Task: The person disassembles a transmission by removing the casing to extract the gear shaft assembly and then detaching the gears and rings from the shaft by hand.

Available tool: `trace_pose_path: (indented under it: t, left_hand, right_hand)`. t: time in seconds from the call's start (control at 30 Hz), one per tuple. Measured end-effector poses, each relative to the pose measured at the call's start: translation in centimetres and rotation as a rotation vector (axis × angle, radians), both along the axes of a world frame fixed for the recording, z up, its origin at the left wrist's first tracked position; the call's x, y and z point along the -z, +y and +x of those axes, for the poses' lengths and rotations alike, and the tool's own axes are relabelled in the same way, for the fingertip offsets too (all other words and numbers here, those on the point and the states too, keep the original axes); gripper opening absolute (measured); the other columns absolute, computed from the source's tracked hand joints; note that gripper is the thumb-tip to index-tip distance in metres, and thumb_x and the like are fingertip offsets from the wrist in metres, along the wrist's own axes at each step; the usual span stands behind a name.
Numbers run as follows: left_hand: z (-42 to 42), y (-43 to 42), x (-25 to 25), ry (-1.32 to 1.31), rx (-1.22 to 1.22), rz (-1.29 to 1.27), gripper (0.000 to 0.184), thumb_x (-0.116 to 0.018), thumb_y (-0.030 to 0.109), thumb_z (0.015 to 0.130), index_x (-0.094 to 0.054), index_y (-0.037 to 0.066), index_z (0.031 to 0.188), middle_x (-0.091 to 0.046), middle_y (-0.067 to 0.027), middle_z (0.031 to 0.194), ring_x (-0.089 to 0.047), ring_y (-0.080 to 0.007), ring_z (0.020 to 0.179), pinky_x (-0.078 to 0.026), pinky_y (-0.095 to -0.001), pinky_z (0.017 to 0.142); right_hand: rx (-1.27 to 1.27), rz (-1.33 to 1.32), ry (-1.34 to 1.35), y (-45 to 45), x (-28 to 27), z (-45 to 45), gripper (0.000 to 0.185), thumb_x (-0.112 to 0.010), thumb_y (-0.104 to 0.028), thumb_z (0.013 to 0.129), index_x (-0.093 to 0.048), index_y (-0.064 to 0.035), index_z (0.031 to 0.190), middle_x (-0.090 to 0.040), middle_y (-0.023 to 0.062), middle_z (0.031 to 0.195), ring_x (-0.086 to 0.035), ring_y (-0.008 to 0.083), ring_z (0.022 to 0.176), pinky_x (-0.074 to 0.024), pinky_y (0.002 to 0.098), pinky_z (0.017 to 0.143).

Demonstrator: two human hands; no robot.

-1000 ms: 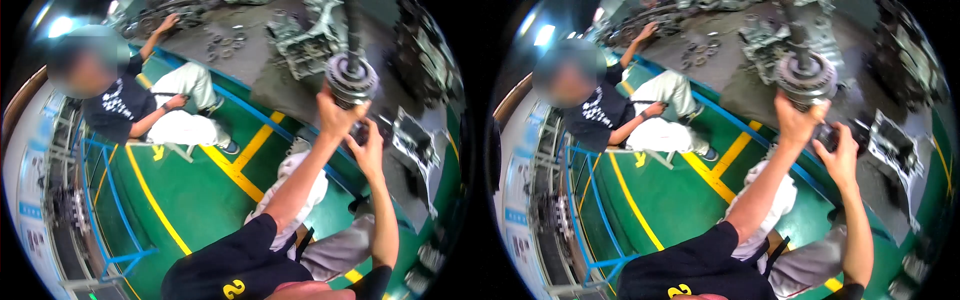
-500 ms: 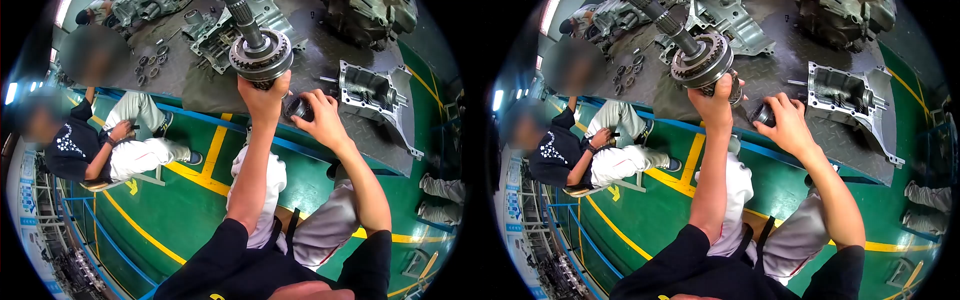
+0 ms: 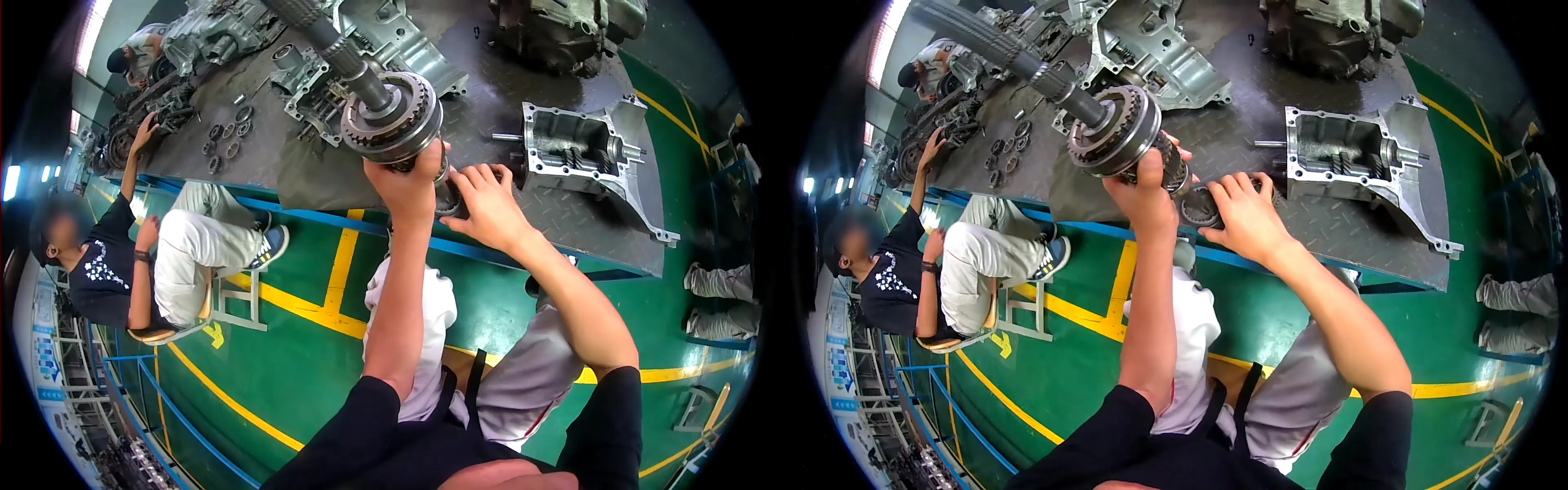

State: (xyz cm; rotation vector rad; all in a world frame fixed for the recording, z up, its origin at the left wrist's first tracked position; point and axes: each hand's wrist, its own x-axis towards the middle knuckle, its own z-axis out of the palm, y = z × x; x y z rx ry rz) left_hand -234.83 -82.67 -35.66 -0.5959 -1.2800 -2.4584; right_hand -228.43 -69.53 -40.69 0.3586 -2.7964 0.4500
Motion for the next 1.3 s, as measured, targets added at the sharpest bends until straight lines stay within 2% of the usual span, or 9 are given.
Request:
trace_pose_path:
  t: [0.07,0.13,0.2,0.37,0.53,0.6,0.73,0.8,1.3]
  left_hand:
    - [0.1,0.0,0.0,-0.092,0.036,0.011,0.042,-0.079,0.004,0.078,-0.056,-0.003,0.114,-0.069,-0.0107,0.093,-0.070,-0.0164,0.075,-0.058,-0.0279,0.064]
    - [0.0,0.1,0.3,-0.111,0.037,-0.021,0.045,-0.080,0.005,0.077,-0.055,-0.003,0.113,-0.069,-0.0102,0.093,-0.069,-0.0160,0.076,-0.057,-0.0281,0.068]
    - [-0.5,0.6,1.2,-0.051,-0.060,-0.078,0.035,-0.074,0.014,0.084,-0.057,-0.002,0.110,-0.067,-0.0116,0.088,-0.069,-0.0201,0.069,-0.058,-0.0317,0.049]
    - [-1.0,1.1,2.5,0.014,-0.078,-0.163,0.034,-0.076,0.013,0.083,-0.058,-0.002,0.108,-0.067,-0.0108,0.089,-0.069,-0.0188,0.069,-0.058,-0.0306,0.051]
    - [-1.0,1.2,2.6,0.060,-0.049,-0.214,0.036,-0.077,0.013,0.081,-0.059,-0.003,0.109,-0.067,-0.0104,0.091,-0.069,-0.0177,0.072,-0.057,-0.0288,0.050]
    - [-0.6,1.1,2.0,-0.089,0.072,-0.216,0.055,-0.083,0.010,0.071,-0.056,-0.003,0.117,-0.067,-0.0079,0.105,-0.065,-0.0133,0.091,-0.053,-0.0292,0.082]
    - [-0.5,0.9,1.2,-0.088,0.178,-0.244,0.052,-0.082,0.008,0.072,-0.056,-0.002,0.117,-0.067,-0.0072,0.104,-0.066,-0.0127,0.088,-0.054,-0.0287,0.080]
    - [-1.0,1.0,1.5,0.033,0.186,-0.262,0.036,-0.074,0.013,0.082,-0.061,-0.003,0.110,-0.068,-0.0112,0.095,-0.069,-0.0185,0.079,-0.059,-0.0333,0.074]
    - [-1.5,-0.7,0.4,0.102,0.262,-0.360,0.058,-0.081,0.025,0.080,-0.058,-0.006,0.124,-0.069,-0.0164,0.112,-0.069,-0.0258,0.104,-0.055,-0.0378,0.094]
  right_hand:
    - [0.021,0.009,0.004,-0.4,0.2,-0.2,0.074,-0.082,-0.043,0.073,-0.055,-0.0002,0.128,-0.057,0.0153,0.124,-0.049,0.0319,0.124,-0.0270,0.0605,0.109]
    - [0.106,0.052,0.026,-0.7,0.5,-0.3,0.078,-0.081,-0.049,0.071,-0.056,0.0000,0.127,-0.056,0.0154,0.125,-0.048,0.0322,0.125,-0.0259,0.0618,0.110]
    - [0.118,0.076,0.016,-0.9,0.6,-0.5,0.078,-0.081,-0.050,0.070,-0.058,0.0000,0.125,-0.056,0.0151,0.124,-0.048,0.0323,0.124,-0.0262,0.0620,0.109]
    - [0.130,0.065,-0.054,-0.8,0.1,-0.9,0.074,-0.081,-0.049,0.067,-0.061,-0.0005,0.119,-0.057,0.0146,0.119,-0.050,0.0320,0.120,-0.0275,0.0619,0.108]
    - [0.109,-0.179,-0.072,-0.2,-1.3,-0.3,0.074,-0.083,-0.038,0.065,-0.057,0.0012,0.121,-0.061,0.0160,0.113,-0.055,0.0334,0.113,-0.0329,0.0567,0.105]
    - [0.110,-0.312,-0.079,-0.1,-2.6,0.3,0.074,-0.084,-0.035,0.064,-0.056,0.0021,0.122,-0.062,0.0177,0.112,-0.056,0.0348,0.112,-0.0357,0.0529,0.104]
    - [0.061,-0.639,0.012,-0.1,-3.5,0.6,0.073,-0.085,-0.030,0.063,-0.055,0.0033,0.121,-0.065,0.0226,0.111,-0.061,0.0389,0.109,-0.0433,0.0443,0.097]
    - [0.085,-0.577,0.080,-0.1,-4.3,1.0,0.073,-0.085,-0.028,0.063,-0.056,0.0027,0.122,-0.065,0.0227,0.112,-0.060,0.0391,0.109,-0.0454,0.0453,0.095]
    - [0.050,-0.702,0.118,-0.4,-4.8,0.5,0.075,-0.085,-0.032,0.063,-0.056,0.0017,0.124,-0.062,0.0225,0.118,-0.057,0.0394,0.115,-0.0455,0.0456,0.099]
